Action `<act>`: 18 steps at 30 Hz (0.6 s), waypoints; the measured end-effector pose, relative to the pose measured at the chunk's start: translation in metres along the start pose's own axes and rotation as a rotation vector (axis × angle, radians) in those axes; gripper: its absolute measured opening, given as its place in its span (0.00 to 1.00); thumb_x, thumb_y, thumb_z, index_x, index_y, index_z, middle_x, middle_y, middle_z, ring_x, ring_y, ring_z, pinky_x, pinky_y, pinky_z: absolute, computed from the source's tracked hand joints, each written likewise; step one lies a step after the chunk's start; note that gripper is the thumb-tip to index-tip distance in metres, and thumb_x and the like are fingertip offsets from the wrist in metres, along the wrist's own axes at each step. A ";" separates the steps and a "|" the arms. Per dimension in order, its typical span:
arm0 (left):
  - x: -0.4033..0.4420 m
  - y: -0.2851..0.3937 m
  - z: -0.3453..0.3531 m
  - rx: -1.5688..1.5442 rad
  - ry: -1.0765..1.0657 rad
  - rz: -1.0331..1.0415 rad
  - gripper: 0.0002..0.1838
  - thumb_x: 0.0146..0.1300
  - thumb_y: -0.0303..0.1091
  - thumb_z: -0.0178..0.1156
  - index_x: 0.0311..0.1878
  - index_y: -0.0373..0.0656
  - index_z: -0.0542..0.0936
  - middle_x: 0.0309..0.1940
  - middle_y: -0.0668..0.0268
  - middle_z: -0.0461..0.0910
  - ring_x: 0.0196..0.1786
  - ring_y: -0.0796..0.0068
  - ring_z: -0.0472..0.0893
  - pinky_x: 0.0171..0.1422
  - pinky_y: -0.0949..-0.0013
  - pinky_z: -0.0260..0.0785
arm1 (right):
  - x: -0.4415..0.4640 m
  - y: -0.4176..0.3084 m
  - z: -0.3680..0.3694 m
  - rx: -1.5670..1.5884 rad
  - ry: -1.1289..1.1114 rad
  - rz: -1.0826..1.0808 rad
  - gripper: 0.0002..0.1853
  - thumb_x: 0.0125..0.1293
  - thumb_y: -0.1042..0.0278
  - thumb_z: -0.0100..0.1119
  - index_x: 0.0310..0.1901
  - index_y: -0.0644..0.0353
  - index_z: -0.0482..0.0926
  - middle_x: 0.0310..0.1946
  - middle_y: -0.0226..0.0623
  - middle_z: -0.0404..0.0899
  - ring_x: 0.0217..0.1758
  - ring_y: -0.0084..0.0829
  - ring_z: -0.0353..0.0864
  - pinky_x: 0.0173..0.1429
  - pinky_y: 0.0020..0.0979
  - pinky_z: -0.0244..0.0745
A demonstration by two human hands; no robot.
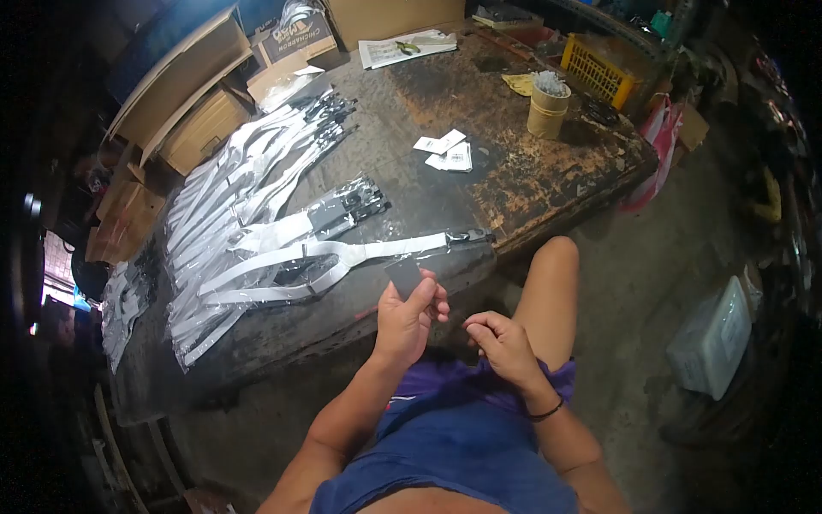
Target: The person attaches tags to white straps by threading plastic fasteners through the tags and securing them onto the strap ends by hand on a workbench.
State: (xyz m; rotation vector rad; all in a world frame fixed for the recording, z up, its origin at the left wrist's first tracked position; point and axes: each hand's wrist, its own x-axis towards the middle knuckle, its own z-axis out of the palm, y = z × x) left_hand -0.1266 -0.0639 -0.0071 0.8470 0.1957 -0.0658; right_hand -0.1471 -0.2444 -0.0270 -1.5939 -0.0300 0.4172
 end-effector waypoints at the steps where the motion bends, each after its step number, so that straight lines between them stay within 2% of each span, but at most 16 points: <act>1: 0.001 0.000 0.000 0.013 -0.020 -0.011 0.12 0.70 0.32 0.59 0.53 0.43 0.70 0.39 0.60 0.79 0.33 0.70 0.80 0.34 0.69 0.73 | 0.000 0.004 -0.002 -0.078 0.025 -0.030 0.09 0.71 0.68 0.58 0.44 0.63 0.82 0.29 0.28 0.80 0.29 0.17 0.76 0.35 0.22 0.73; 5: 0.000 0.003 -0.002 -0.005 0.000 -0.017 0.14 0.73 0.31 0.52 0.58 0.41 0.65 0.41 0.59 0.78 0.30 0.75 0.80 0.29 0.74 0.73 | 0.011 0.013 -0.022 -0.103 0.252 -0.194 0.06 0.70 0.71 0.59 0.41 0.64 0.81 0.29 0.28 0.78 0.29 0.17 0.75 0.34 0.21 0.71; 7: -0.001 -0.002 -0.007 0.189 -0.002 -0.045 0.16 0.74 0.30 0.49 0.61 0.41 0.62 0.43 0.58 0.78 0.27 0.76 0.79 0.25 0.77 0.71 | 0.012 -0.011 -0.026 0.100 0.328 -0.217 0.05 0.70 0.72 0.60 0.42 0.63 0.81 0.31 0.28 0.78 0.29 0.16 0.73 0.35 0.21 0.71; 8: -0.003 -0.003 -0.006 0.188 -0.004 -0.058 0.16 0.74 0.30 0.49 0.61 0.41 0.62 0.43 0.58 0.78 0.27 0.76 0.79 0.25 0.77 0.71 | 0.015 -0.018 -0.026 0.222 0.281 -0.292 0.05 0.69 0.74 0.60 0.44 0.64 0.80 0.33 0.28 0.79 0.33 0.17 0.76 0.39 0.21 0.73; 9: -0.006 -0.003 -0.003 0.236 -0.012 -0.070 0.17 0.73 0.30 0.50 0.61 0.40 0.62 0.43 0.58 0.78 0.26 0.77 0.79 0.25 0.78 0.71 | 0.016 -0.026 -0.021 0.220 0.293 -0.284 0.05 0.69 0.74 0.60 0.44 0.64 0.80 0.33 0.28 0.79 0.33 0.17 0.76 0.39 0.21 0.73; 13: -0.013 -0.013 -0.001 0.317 -0.068 -0.079 0.20 0.71 0.29 0.52 0.63 0.40 0.62 0.41 0.58 0.78 0.26 0.78 0.80 0.25 0.79 0.71 | 0.030 -0.036 -0.002 -0.014 0.234 -0.471 0.03 0.69 0.77 0.59 0.42 0.63 0.80 0.34 0.28 0.79 0.40 0.19 0.79 0.45 0.22 0.75; 15: -0.017 -0.015 0.000 0.337 -0.079 -0.076 0.21 0.71 0.29 0.53 0.63 0.40 0.62 0.40 0.59 0.78 0.26 0.79 0.80 0.25 0.79 0.71 | 0.038 -0.035 0.002 -0.036 0.201 -0.459 0.02 0.68 0.77 0.59 0.40 0.63 0.80 0.36 0.31 0.80 0.39 0.23 0.79 0.45 0.24 0.75; 17: -0.021 -0.014 0.001 0.358 -0.087 -0.067 0.21 0.70 0.28 0.54 0.64 0.40 0.62 0.39 0.60 0.78 0.26 0.79 0.81 0.26 0.78 0.72 | 0.047 -0.030 0.006 -0.203 0.177 -0.646 0.02 0.66 0.77 0.60 0.40 0.63 0.80 0.37 0.34 0.79 0.38 0.27 0.79 0.44 0.27 0.75; 18: -0.022 -0.013 0.000 0.391 -0.107 -0.074 0.22 0.70 0.28 0.54 0.64 0.40 0.62 0.40 0.59 0.79 0.28 0.77 0.81 0.28 0.77 0.73 | 0.048 -0.029 0.008 -0.229 0.170 -0.669 0.03 0.64 0.78 0.61 0.39 0.64 0.79 0.37 0.36 0.79 0.38 0.31 0.79 0.43 0.29 0.75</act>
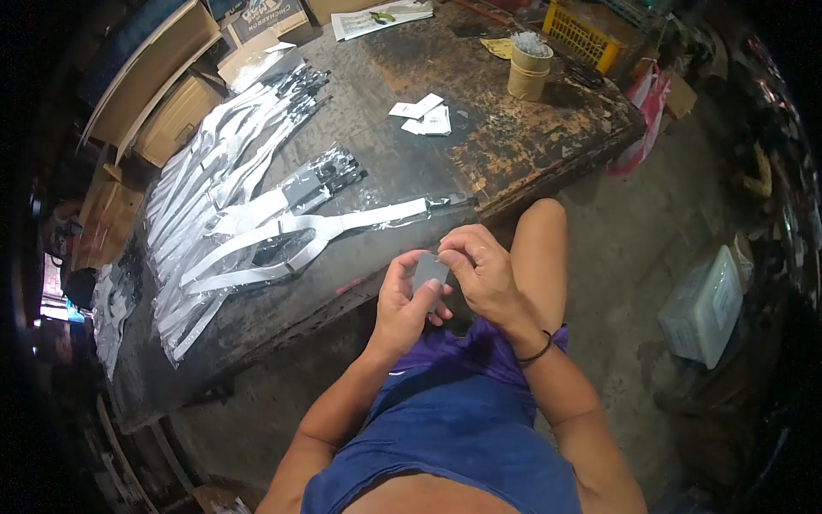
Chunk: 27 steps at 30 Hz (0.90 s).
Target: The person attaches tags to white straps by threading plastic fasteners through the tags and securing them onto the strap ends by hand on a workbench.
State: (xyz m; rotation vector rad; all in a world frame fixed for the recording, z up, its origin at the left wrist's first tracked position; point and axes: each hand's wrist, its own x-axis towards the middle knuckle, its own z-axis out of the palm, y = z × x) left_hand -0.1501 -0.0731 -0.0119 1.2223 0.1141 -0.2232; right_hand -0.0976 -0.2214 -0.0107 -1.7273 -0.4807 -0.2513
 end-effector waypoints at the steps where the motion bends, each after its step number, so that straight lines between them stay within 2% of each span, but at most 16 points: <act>1: -0.001 0.000 0.000 0.033 -0.021 -0.005 0.23 0.69 0.28 0.55 0.65 0.40 0.61 0.41 0.58 0.79 0.29 0.75 0.81 0.30 0.76 0.74 | -0.001 0.000 0.001 0.000 -0.002 0.001 0.03 0.64 0.78 0.61 0.39 0.64 0.79 0.37 0.36 0.79 0.38 0.31 0.79 0.43 0.29 0.75; 5: -0.004 -0.002 -0.002 0.075 -0.051 -0.007 0.24 0.69 0.28 0.56 0.65 0.40 0.61 0.43 0.57 0.79 0.30 0.76 0.81 0.32 0.76 0.74 | -0.004 -0.001 -0.002 -0.126 -0.026 -0.035 0.03 0.64 0.78 0.62 0.38 0.64 0.80 0.36 0.39 0.79 0.38 0.31 0.81 0.42 0.31 0.76; 7: -0.006 -0.003 -0.004 0.130 -0.106 -0.006 0.29 0.68 0.27 0.56 0.70 0.40 0.58 0.44 0.57 0.79 0.36 0.75 0.82 0.38 0.74 0.76 | -0.007 -0.005 -0.004 -0.175 -0.056 -0.077 0.03 0.64 0.77 0.62 0.38 0.64 0.80 0.35 0.40 0.80 0.38 0.31 0.81 0.42 0.32 0.77; 8: -0.007 -0.005 -0.005 0.129 -0.108 -0.004 0.29 0.68 0.27 0.56 0.70 0.40 0.58 0.44 0.57 0.79 0.36 0.75 0.82 0.38 0.74 0.76 | -0.011 -0.009 -0.004 -0.165 -0.106 -0.012 0.03 0.63 0.78 0.63 0.38 0.63 0.80 0.35 0.40 0.80 0.38 0.30 0.81 0.42 0.32 0.77; 10: -0.008 -0.010 -0.007 -0.031 -0.143 0.026 0.37 0.68 0.27 0.58 0.76 0.42 0.51 0.48 0.56 0.77 0.43 0.73 0.81 0.43 0.70 0.78 | -0.018 -0.014 -0.009 -0.053 -0.207 0.199 0.04 0.65 0.77 0.61 0.41 0.64 0.81 0.36 0.38 0.80 0.38 0.27 0.82 0.44 0.29 0.77; 11: -0.009 -0.011 -0.008 -0.033 -0.145 0.026 0.37 0.68 0.27 0.58 0.76 0.42 0.51 0.48 0.56 0.77 0.43 0.73 0.81 0.43 0.70 0.78 | -0.019 -0.016 -0.013 -0.056 -0.206 0.199 0.04 0.65 0.77 0.61 0.41 0.64 0.81 0.36 0.38 0.80 0.38 0.27 0.82 0.44 0.29 0.77; 13: -0.012 -0.008 -0.014 -0.218 -0.205 -0.112 0.43 0.66 0.26 0.60 0.78 0.44 0.46 0.52 0.55 0.75 0.46 0.70 0.81 0.47 0.67 0.78 | -0.020 -0.018 -0.024 0.252 -0.321 0.500 0.08 0.68 0.76 0.58 0.46 0.66 0.81 0.36 0.36 0.81 0.39 0.26 0.81 0.47 0.26 0.76; 14: -0.012 -0.010 -0.018 -0.218 -0.206 -0.112 0.43 0.66 0.26 0.60 0.78 0.44 0.46 0.52 0.55 0.75 0.46 0.70 0.81 0.47 0.67 0.78 | -0.019 -0.020 -0.030 0.304 -0.391 0.435 0.13 0.68 0.77 0.55 0.52 0.68 0.80 0.38 0.37 0.81 0.41 0.27 0.80 0.49 0.26 0.74; 15: -0.012 -0.014 -0.024 -0.271 -0.288 -0.156 0.43 0.66 0.27 0.62 0.78 0.44 0.47 0.54 0.56 0.74 0.46 0.70 0.81 0.48 0.67 0.79 | -0.018 -0.022 -0.035 0.304 -0.391 0.435 0.13 0.68 0.77 0.55 0.52 0.68 0.80 0.38 0.37 0.81 0.41 0.27 0.80 0.49 0.26 0.74; 17: -0.011 -0.021 -0.030 -0.322 -0.361 -0.197 0.44 0.65 0.28 0.63 0.78 0.44 0.49 0.55 0.56 0.74 0.46 0.69 0.81 0.49 0.66 0.79 | -0.016 -0.025 -0.042 0.234 -0.578 0.214 0.15 0.65 0.81 0.54 0.52 0.67 0.80 0.41 0.38 0.80 0.44 0.29 0.80 0.50 0.29 0.74; 18: -0.011 -0.024 -0.031 -0.366 -0.414 -0.225 0.43 0.65 0.29 0.65 0.78 0.44 0.51 0.56 0.57 0.74 0.46 0.68 0.81 0.49 0.66 0.79 | -0.015 -0.026 -0.042 0.170 -0.605 0.147 0.18 0.61 0.83 0.54 0.53 0.64 0.80 0.41 0.39 0.79 0.45 0.33 0.79 0.50 0.31 0.74; 21: -0.014 -0.020 -0.030 -0.382 -0.519 -0.280 0.43 0.64 0.33 0.67 0.77 0.43 0.54 0.60 0.59 0.73 0.50 0.69 0.82 0.55 0.66 0.77 | -0.015 -0.037 -0.040 0.068 -0.642 0.101 0.21 0.59 0.84 0.55 0.54 0.61 0.80 0.40 0.40 0.79 0.45 0.36 0.80 0.49 0.33 0.74; 22: -0.014 -0.020 -0.031 -0.354 -0.536 -0.280 0.42 0.64 0.33 0.67 0.77 0.42 0.54 0.60 0.59 0.73 0.50 0.70 0.82 0.56 0.66 0.76 | -0.015 -0.036 -0.040 0.026 -0.636 0.014 0.23 0.58 0.84 0.56 0.56 0.58 0.79 0.38 0.42 0.79 0.43 0.38 0.80 0.47 0.33 0.74; 23: -0.014 -0.021 -0.033 -0.327 -0.553 -0.282 0.42 0.64 0.33 0.67 0.77 0.41 0.55 0.60 0.60 0.73 0.50 0.71 0.82 0.57 0.67 0.75 | -0.013 -0.043 -0.041 0.036 -0.645 0.008 0.23 0.58 0.84 0.56 0.56 0.58 0.79 0.38 0.42 0.79 0.43 0.38 0.80 0.47 0.33 0.74; 25: -0.015 -0.017 -0.038 -0.267 -0.580 -0.285 0.42 0.64 0.33 0.67 0.76 0.39 0.55 0.60 0.60 0.73 0.51 0.71 0.81 0.58 0.67 0.74 | -0.008 -0.064 -0.047 -0.174 -0.661 0.159 0.25 0.57 0.83 0.57 0.58 0.57 0.78 0.34 0.40 0.78 0.39 0.39 0.80 0.44 0.35 0.73; 27: -0.013 -0.015 -0.043 -0.206 -0.607 -0.286 0.42 0.64 0.34 0.67 0.76 0.38 0.56 0.60 0.61 0.73 0.52 0.71 0.81 0.59 0.68 0.73 | -0.009 -0.063 -0.048 -0.163 -0.621 0.094 0.27 0.55 0.82 0.58 0.59 0.57 0.77 0.30 0.40 0.76 0.35 0.40 0.78 0.41 0.37 0.72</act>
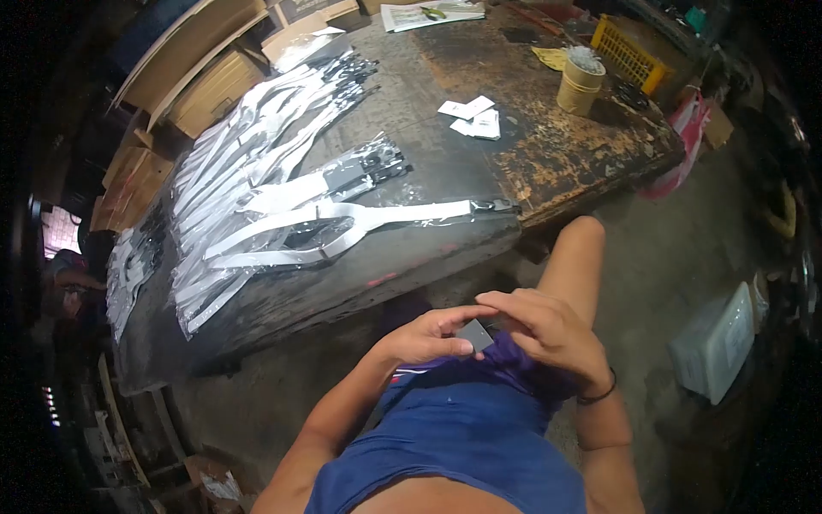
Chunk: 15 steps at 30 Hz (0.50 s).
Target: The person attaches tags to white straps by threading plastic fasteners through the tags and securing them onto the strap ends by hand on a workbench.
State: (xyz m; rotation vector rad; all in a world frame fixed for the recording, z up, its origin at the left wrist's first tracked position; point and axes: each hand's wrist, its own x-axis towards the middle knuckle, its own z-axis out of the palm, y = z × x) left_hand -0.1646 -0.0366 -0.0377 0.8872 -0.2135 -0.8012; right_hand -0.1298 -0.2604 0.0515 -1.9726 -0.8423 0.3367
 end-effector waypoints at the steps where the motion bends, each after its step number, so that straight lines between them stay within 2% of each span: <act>1: 0.000 -0.001 -0.003 0.170 -0.042 0.036 0.42 0.63 0.35 0.68 0.76 0.38 0.57 0.60 0.61 0.73 0.53 0.71 0.80 0.59 0.68 0.72 | -0.001 -0.001 -0.003 -0.063 -0.008 0.004 0.27 0.55 0.82 0.58 0.59 0.58 0.76 0.30 0.40 0.76 0.35 0.40 0.78 0.41 0.38 0.72; 2: 0.003 -0.004 -0.007 0.341 -0.086 0.072 0.43 0.62 0.36 0.69 0.76 0.38 0.57 0.60 0.61 0.73 0.54 0.71 0.79 0.60 0.68 0.71 | -0.002 -0.001 -0.004 -0.128 -0.016 0.009 0.28 0.54 0.82 0.59 0.60 0.59 0.75 0.30 0.40 0.76 0.34 0.41 0.78 0.41 0.38 0.72; 3: 0.008 -0.008 -0.009 0.575 -0.061 0.274 0.41 0.60 0.38 0.71 0.73 0.38 0.62 0.56 0.61 0.76 0.55 0.72 0.78 0.59 0.68 0.71 | -0.003 0.002 -0.003 -0.157 -0.039 -0.016 0.29 0.52 0.82 0.59 0.60 0.59 0.74 0.32 0.40 0.77 0.35 0.42 0.78 0.41 0.39 0.73; 4: 0.011 -0.005 -0.004 0.576 -0.053 0.277 0.41 0.60 0.38 0.71 0.73 0.38 0.62 0.56 0.61 0.76 0.55 0.72 0.78 0.59 0.68 0.71 | -0.003 0.002 0.000 -0.156 -0.046 -0.022 0.29 0.52 0.82 0.59 0.60 0.59 0.74 0.32 0.40 0.77 0.35 0.42 0.78 0.41 0.39 0.73; 6: 0.014 0.009 0.013 0.568 0.100 0.314 0.34 0.60 0.39 0.71 0.66 0.38 0.69 0.51 0.63 0.78 0.53 0.75 0.77 0.59 0.68 0.71 | 0.000 0.001 0.006 -0.184 0.001 -0.101 0.30 0.52 0.82 0.59 0.61 0.58 0.74 0.33 0.40 0.79 0.36 0.43 0.79 0.41 0.39 0.73; 7: 0.018 0.006 0.021 0.470 0.222 0.350 0.20 0.62 0.40 0.68 0.52 0.39 0.76 0.41 0.65 0.80 0.45 0.76 0.78 0.53 0.70 0.71 | 0.002 -0.005 0.005 -0.208 0.002 -0.096 0.30 0.52 0.82 0.59 0.60 0.58 0.74 0.33 0.40 0.79 0.36 0.43 0.79 0.42 0.40 0.73; 8: 0.020 0.003 0.022 0.471 0.225 0.352 0.20 0.62 0.40 0.68 0.52 0.39 0.76 0.41 0.65 0.80 0.45 0.76 0.78 0.53 0.70 0.71 | 0.003 -0.010 0.005 -0.208 0.000 -0.099 0.30 0.52 0.82 0.59 0.60 0.58 0.74 0.33 0.40 0.79 0.36 0.43 0.79 0.42 0.40 0.73; 11: 0.024 -0.003 0.021 0.440 0.370 0.339 0.11 0.67 0.35 0.62 0.43 0.37 0.79 0.32 0.66 0.80 0.36 0.79 0.76 0.44 0.71 0.71 | 0.004 -0.017 0.002 -0.222 0.087 -0.021 0.30 0.52 0.82 0.60 0.60 0.58 0.74 0.32 0.39 0.77 0.35 0.42 0.79 0.41 0.39 0.73; 14: 0.016 0.006 0.023 0.602 0.363 0.261 0.10 0.67 0.31 0.63 0.46 0.35 0.79 0.36 0.66 0.82 0.37 0.79 0.80 0.44 0.72 0.74 | 0.001 -0.019 -0.006 -0.261 0.101 0.040 0.30 0.52 0.82 0.59 0.61 0.57 0.74 0.30 0.38 0.75 0.34 0.40 0.78 0.40 0.38 0.72; 15: 0.015 0.006 0.023 0.646 0.364 0.319 0.10 0.66 0.30 0.64 0.46 0.36 0.80 0.37 0.64 0.84 0.37 0.78 0.81 0.44 0.72 0.74 | 0.003 -0.018 -0.006 -0.251 0.118 0.017 0.30 0.52 0.83 0.59 0.61 0.57 0.74 0.29 0.38 0.74 0.34 0.39 0.77 0.40 0.38 0.72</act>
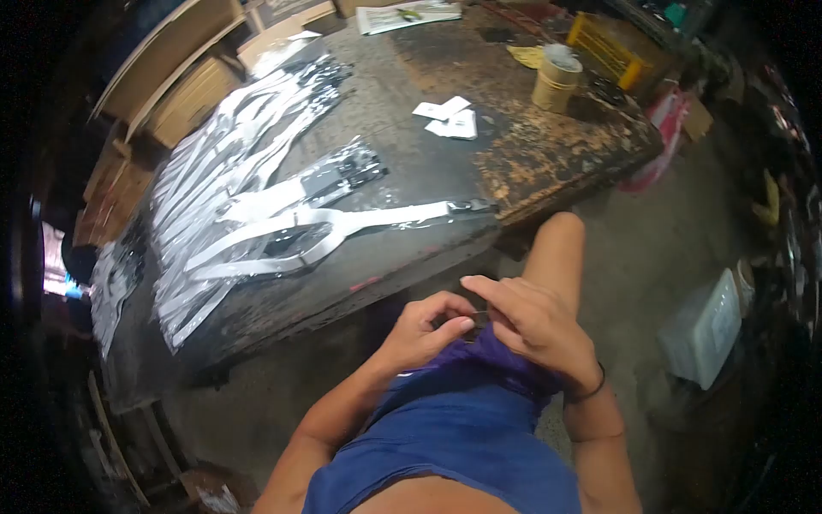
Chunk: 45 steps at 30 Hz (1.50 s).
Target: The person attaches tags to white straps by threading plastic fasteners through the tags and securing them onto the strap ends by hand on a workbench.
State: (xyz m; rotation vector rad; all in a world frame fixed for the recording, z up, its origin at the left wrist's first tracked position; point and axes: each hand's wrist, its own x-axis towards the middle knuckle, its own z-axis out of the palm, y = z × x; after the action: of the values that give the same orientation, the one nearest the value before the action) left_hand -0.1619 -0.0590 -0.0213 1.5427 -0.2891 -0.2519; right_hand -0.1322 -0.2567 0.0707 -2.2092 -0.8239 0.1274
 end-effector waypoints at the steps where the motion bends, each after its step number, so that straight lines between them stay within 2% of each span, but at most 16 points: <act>1: -0.001 0.003 -0.002 0.063 0.006 0.042 0.11 0.65 0.30 0.64 0.48 0.36 0.80 0.38 0.63 0.85 0.39 0.76 0.82 0.46 0.71 0.75 | 0.002 0.001 0.000 0.015 0.018 -0.025 0.30 0.53 0.83 0.58 0.61 0.57 0.74 0.28 0.37 0.73 0.33 0.38 0.77 0.40 0.38 0.72; 7: -0.003 -0.003 -0.009 -0.100 0.155 -0.009 0.08 0.69 0.28 0.60 0.49 0.38 0.80 0.30 0.71 0.78 0.29 0.87 0.73 0.32 0.80 0.66 | 0.006 0.012 -0.009 -0.013 0.045 -0.029 0.30 0.54 0.83 0.59 0.61 0.57 0.74 0.29 0.37 0.73 0.32 0.37 0.76 0.39 0.35 0.71; 9: 0.000 0.001 -0.014 -0.085 0.122 0.024 0.10 0.69 0.27 0.57 0.52 0.39 0.78 0.30 0.71 0.78 0.28 0.87 0.72 0.31 0.80 0.65 | 0.008 0.023 -0.007 0.142 0.022 0.040 0.26 0.58 0.82 0.59 0.60 0.58 0.75 0.30 0.36 0.75 0.33 0.33 0.77 0.39 0.32 0.72; 11: 0.003 0.003 -0.019 -0.032 0.095 0.048 0.12 0.69 0.23 0.52 0.53 0.39 0.77 0.29 0.71 0.76 0.27 0.87 0.70 0.31 0.80 0.64 | 0.016 0.047 -0.006 0.214 0.123 -0.051 0.22 0.62 0.80 0.58 0.59 0.59 0.77 0.33 0.32 0.79 0.34 0.23 0.78 0.39 0.25 0.73; 12: 0.006 0.001 -0.023 -0.026 0.107 0.109 0.13 0.68 0.21 0.50 0.54 0.40 0.77 0.28 0.71 0.74 0.27 0.86 0.70 0.31 0.79 0.64 | 0.022 0.062 -0.001 0.413 0.182 0.083 0.18 0.65 0.77 0.57 0.56 0.61 0.79 0.35 0.31 0.79 0.37 0.22 0.78 0.42 0.25 0.74; 14: 0.013 -0.005 -0.031 -0.029 0.161 0.212 0.18 0.65 0.17 0.44 0.54 0.41 0.76 0.28 0.69 0.72 0.25 0.85 0.67 0.31 0.79 0.63 | 0.045 0.087 -0.002 0.371 0.294 0.290 0.14 0.66 0.75 0.56 0.53 0.65 0.80 0.37 0.32 0.78 0.40 0.21 0.78 0.46 0.25 0.73; 15: 0.014 0.005 -0.039 -0.075 0.183 0.098 0.17 0.65 0.17 0.47 0.53 0.41 0.78 0.30 0.71 0.72 0.31 0.81 0.72 0.41 0.76 0.67 | 0.056 0.100 0.004 0.195 0.368 0.297 0.12 0.67 0.74 0.55 0.49 0.67 0.81 0.39 0.35 0.80 0.43 0.24 0.78 0.49 0.27 0.73; 18: 0.031 0.016 -0.056 0.024 0.289 0.096 0.13 0.66 0.18 0.49 0.49 0.40 0.80 0.32 0.68 0.74 0.35 0.77 0.74 0.44 0.74 0.68 | 0.075 0.148 0.025 0.060 0.402 0.206 0.12 0.65 0.71 0.56 0.48 0.66 0.81 0.39 0.38 0.80 0.43 0.29 0.79 0.48 0.30 0.73; 20: 0.047 0.015 -0.069 0.287 0.335 0.329 0.10 0.68 0.20 0.51 0.46 0.40 0.81 0.36 0.63 0.77 0.39 0.72 0.76 0.46 0.72 0.68 | 0.086 0.152 0.033 -0.084 0.314 0.280 0.12 0.63 0.68 0.59 0.45 0.66 0.81 0.37 0.41 0.80 0.43 0.33 0.79 0.47 0.33 0.73; 23: 0.073 0.024 -0.075 0.471 0.353 0.449 0.09 0.67 0.22 0.52 0.46 0.39 0.80 0.43 0.63 0.78 0.39 0.71 0.78 0.42 0.72 0.70 | 0.092 0.151 0.035 -0.046 0.275 0.273 0.14 0.60 0.62 0.63 0.40 0.65 0.80 0.34 0.45 0.77 0.40 0.42 0.79 0.46 0.38 0.73; 24: 0.078 0.028 -0.074 0.470 0.320 0.353 0.08 0.66 0.26 0.58 0.47 0.39 0.80 0.46 0.59 0.78 0.46 0.62 0.79 0.48 0.65 0.72 | 0.094 0.154 0.038 0.049 0.308 0.266 0.12 0.60 0.64 0.63 0.38 0.64 0.79 0.32 0.41 0.78 0.37 0.36 0.78 0.45 0.36 0.73; 27: 0.109 0.026 -0.060 0.718 0.279 0.474 0.14 0.62 0.33 0.64 0.50 0.40 0.79 0.48 0.57 0.78 0.45 0.55 0.81 0.48 0.60 0.74 | 0.095 0.142 0.039 0.294 0.328 0.339 0.11 0.62 0.64 0.61 0.39 0.64 0.78 0.30 0.36 0.78 0.35 0.28 0.77 0.42 0.33 0.73; 30: 0.131 0.031 -0.048 0.945 0.152 0.376 0.20 0.56 0.39 0.69 0.50 0.42 0.77 0.48 0.56 0.78 0.45 0.48 0.81 0.47 0.54 0.75 | 0.097 0.130 0.038 0.383 0.377 0.357 0.11 0.63 0.64 0.61 0.39 0.65 0.78 0.29 0.34 0.78 0.32 0.24 0.75 0.39 0.31 0.72; 33: 0.144 0.022 -0.050 1.113 0.018 0.253 0.20 0.55 0.41 0.69 0.48 0.44 0.76 0.45 0.58 0.78 0.45 0.47 0.81 0.46 0.51 0.75 | 0.097 0.108 0.027 0.386 0.392 0.381 0.11 0.63 0.64 0.61 0.40 0.65 0.78 0.27 0.33 0.78 0.31 0.24 0.76 0.37 0.30 0.72; 37: 0.139 0.009 -0.066 1.162 0.096 0.260 0.18 0.55 0.40 0.68 0.44 0.44 0.75 0.41 0.59 0.79 0.45 0.48 0.81 0.44 0.49 0.74 | 0.095 0.115 0.024 0.335 0.449 0.374 0.10 0.64 0.65 0.61 0.38 0.64 0.78 0.26 0.30 0.78 0.29 0.22 0.76 0.34 0.28 0.73; 45: 0.105 0.000 -0.104 1.256 0.120 0.159 0.17 0.55 0.38 0.67 0.44 0.43 0.73 0.41 0.58 0.78 0.43 0.47 0.81 0.44 0.48 0.74 | 0.098 0.119 0.029 0.652 0.495 0.466 0.09 0.68 0.64 0.56 0.40 0.62 0.74 0.26 0.32 0.79 0.26 0.22 0.80 0.27 0.26 0.76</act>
State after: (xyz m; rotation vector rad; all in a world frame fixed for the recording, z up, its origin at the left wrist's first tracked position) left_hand -0.0281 0.0030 -0.0198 2.7364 -0.5187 0.2160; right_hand -0.0027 -0.2396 -0.0168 -1.6541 0.0294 0.0559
